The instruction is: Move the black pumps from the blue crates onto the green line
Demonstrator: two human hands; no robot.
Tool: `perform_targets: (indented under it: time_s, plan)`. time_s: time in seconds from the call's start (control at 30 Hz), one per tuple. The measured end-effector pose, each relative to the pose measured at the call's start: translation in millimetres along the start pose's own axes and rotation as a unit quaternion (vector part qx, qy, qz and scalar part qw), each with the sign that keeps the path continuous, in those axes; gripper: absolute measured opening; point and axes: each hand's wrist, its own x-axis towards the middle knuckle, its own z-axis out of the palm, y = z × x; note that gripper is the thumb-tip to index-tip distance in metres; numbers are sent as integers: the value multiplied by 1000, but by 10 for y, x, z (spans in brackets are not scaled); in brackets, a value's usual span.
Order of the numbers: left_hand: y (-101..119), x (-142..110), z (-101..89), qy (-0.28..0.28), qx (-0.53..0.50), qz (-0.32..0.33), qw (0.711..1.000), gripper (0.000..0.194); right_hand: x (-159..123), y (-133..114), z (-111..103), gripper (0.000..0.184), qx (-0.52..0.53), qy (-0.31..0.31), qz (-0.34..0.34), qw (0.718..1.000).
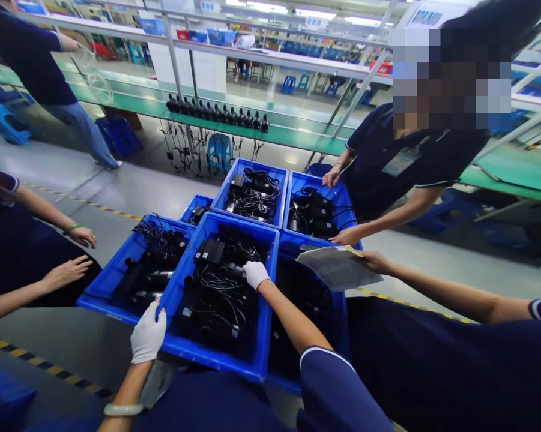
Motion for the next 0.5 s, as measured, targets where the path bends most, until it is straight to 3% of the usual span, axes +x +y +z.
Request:
perform_targets:
  time_s: [0.33, 0.5]
  plan:
    - [-12, -7, 0, -9, 3, -20, 1000, 37, -43, 23, -62, 30, -54, 10, -19, 998]
    - [-21, 25, 15, -19, -14, -21, 1000, 37, 35, -46, -160, 22, -96, 5, -64, 993]
